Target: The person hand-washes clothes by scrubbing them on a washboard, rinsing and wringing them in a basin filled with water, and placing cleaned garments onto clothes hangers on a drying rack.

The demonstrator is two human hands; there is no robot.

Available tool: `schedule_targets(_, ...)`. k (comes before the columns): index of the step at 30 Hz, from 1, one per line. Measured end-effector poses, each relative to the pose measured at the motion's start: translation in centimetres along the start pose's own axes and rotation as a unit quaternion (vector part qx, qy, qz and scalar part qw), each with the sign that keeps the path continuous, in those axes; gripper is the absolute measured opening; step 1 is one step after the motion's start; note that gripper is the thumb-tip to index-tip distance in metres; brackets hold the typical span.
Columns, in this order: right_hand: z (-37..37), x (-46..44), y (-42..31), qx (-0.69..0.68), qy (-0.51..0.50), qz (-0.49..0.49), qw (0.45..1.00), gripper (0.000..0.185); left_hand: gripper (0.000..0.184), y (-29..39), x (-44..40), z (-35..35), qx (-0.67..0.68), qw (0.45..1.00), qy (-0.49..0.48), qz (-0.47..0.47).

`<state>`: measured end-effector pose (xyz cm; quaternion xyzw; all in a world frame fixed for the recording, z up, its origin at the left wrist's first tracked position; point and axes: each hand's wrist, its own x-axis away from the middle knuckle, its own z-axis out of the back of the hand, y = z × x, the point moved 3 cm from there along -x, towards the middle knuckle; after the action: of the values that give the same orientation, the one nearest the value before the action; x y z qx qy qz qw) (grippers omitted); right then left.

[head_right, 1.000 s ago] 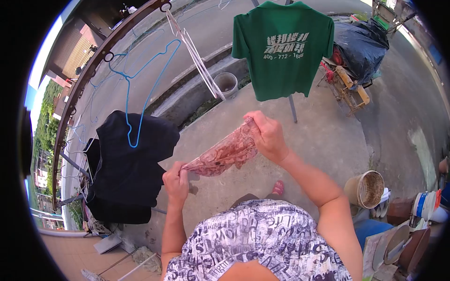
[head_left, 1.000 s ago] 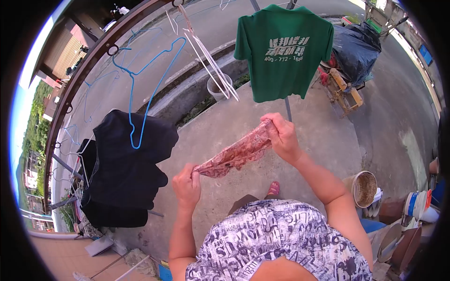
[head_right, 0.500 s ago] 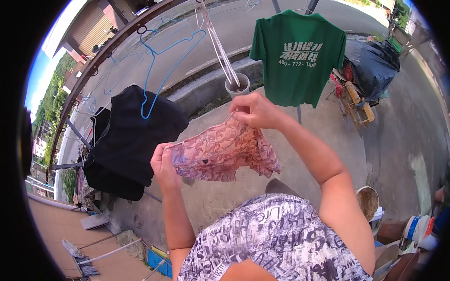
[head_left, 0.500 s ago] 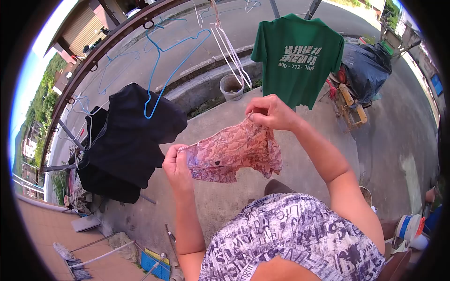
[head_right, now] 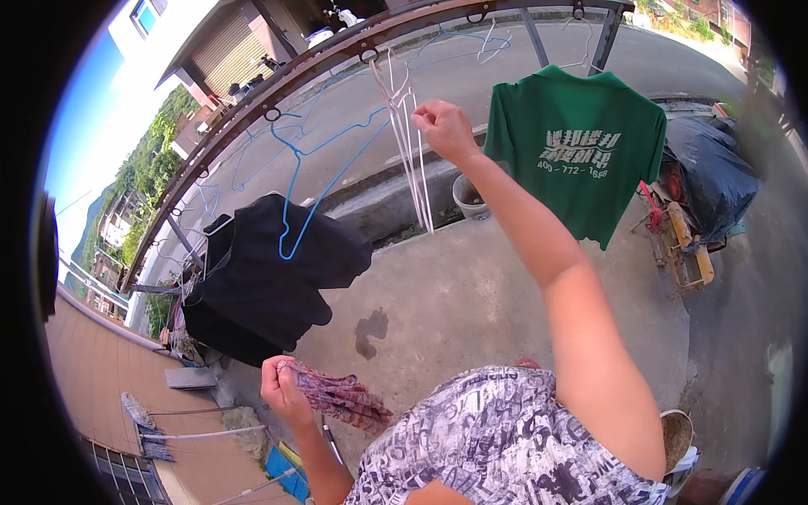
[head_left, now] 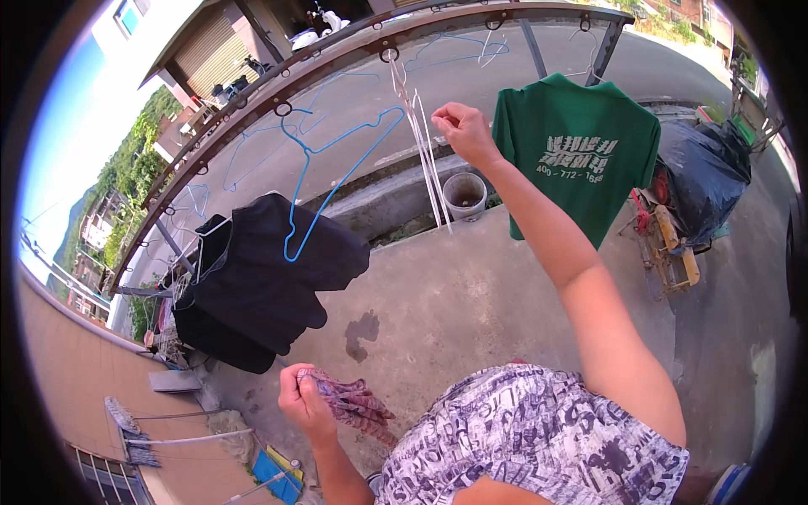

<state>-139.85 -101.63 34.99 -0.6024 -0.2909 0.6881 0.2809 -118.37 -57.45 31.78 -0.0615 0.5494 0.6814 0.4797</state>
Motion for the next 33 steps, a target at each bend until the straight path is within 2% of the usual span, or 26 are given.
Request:
schedule_targets(2, -1.3, -2.0, -0.3, 0.137, 0.046, 0.128, 0.981, 0.019, 0.017, 0.2, -0.6, 0.0, -0.011, 1.0, 0.015, 0.009)
schedule_targets(3, -1.5, -3.2, 0.3, 0.164, 0.03, 0.142, 0.976, 0.03, 0.017, 1.0, -0.8, -0.2, -0.044, 0.998, 0.044, -0.007)
schedule_targets(4, -1.8, -4.3, 1.2, 0.156, 0.026, 0.145, 0.977, 0.03, 0.017, 1.6, -0.8, -0.2, -0.078, 0.994, 0.073, -0.023)
schedule_targets(6, -3.2, -5.7, 2.6, 0.174, -0.016, 0.232, 0.957, 0.037, 0.017, 2.3, -0.6, 0.0, -0.096, 0.991, 0.09, 0.0)
schedule_targets(7, -3.5, -6.0, 2.5, 0.158, -0.021, 0.255, 0.954, 0.038, 0.016, 3.1, -0.5, 0.1, -0.147, 0.982, 0.112, -0.029)
schedule_targets(8, -3.9, -6.3, 2.5, 0.149, -0.027, 0.256, 0.955, 0.038, 0.016, 3.7, -0.5, 0.4, -0.199, 0.969, 0.134, -0.056)
schedule_targets(10, -3.7, -6.5, 2.0, 0.201, -0.044, 0.322, 0.924, 0.032, 0.017, 3.8, 0.1, 0.5, -0.229, 0.96, 0.153, -0.052)
schedule_targets(14, -3.8, -5.9, 1.1, 0.161, -0.052, 0.348, 0.922, 0.026, 0.02, 4.4, 1.3, 0.0, -0.259, 0.947, 0.188, -0.029)
schedule_targets(16, -3.8, -5.5, 1.0, 0.077, -0.006, 0.354, 0.932, 0.019, 0.019, 4.7, 1.8, -0.4, -0.248, 0.948, 0.197, 0.007)
schedule_targets(17, -3.6, -5.3, 0.9, 0.034, -0.014, 0.338, 0.941, 0.017, 0.019, 4.9, 2.0, -0.9, -0.251, 0.947, 0.199, 0.011)
schedule_targets(22, -2.9, -6.0, 0.0, -0.08, -0.003, 0.323, 0.943, 0.022, 0.018, 5.6, 2.7, -3.0, -0.237, 0.951, 0.195, 0.035)
schedule_targets(24, -2.5, -6.4, -0.3, -0.102, -0.03, 0.354, 0.929, 0.026, 0.018, 6.3, 2.6, -3.8, -0.254, 0.947, 0.193, 0.039)
schedule_targets(27, -2.1, -7.2, -0.4, -0.066, -0.029, 0.398, 0.915, 0.024, 0.018, 5.8, 2.9, -4.2, -0.215, 0.958, 0.185, 0.047)
schedule_targets(33, -1.0, -9.0, -0.6, 0.011, -0.026, 0.491, 0.871, 0.023, 0.019, 7.2, 3.0, -4.7, -0.241, 0.952, 0.175, 0.064)
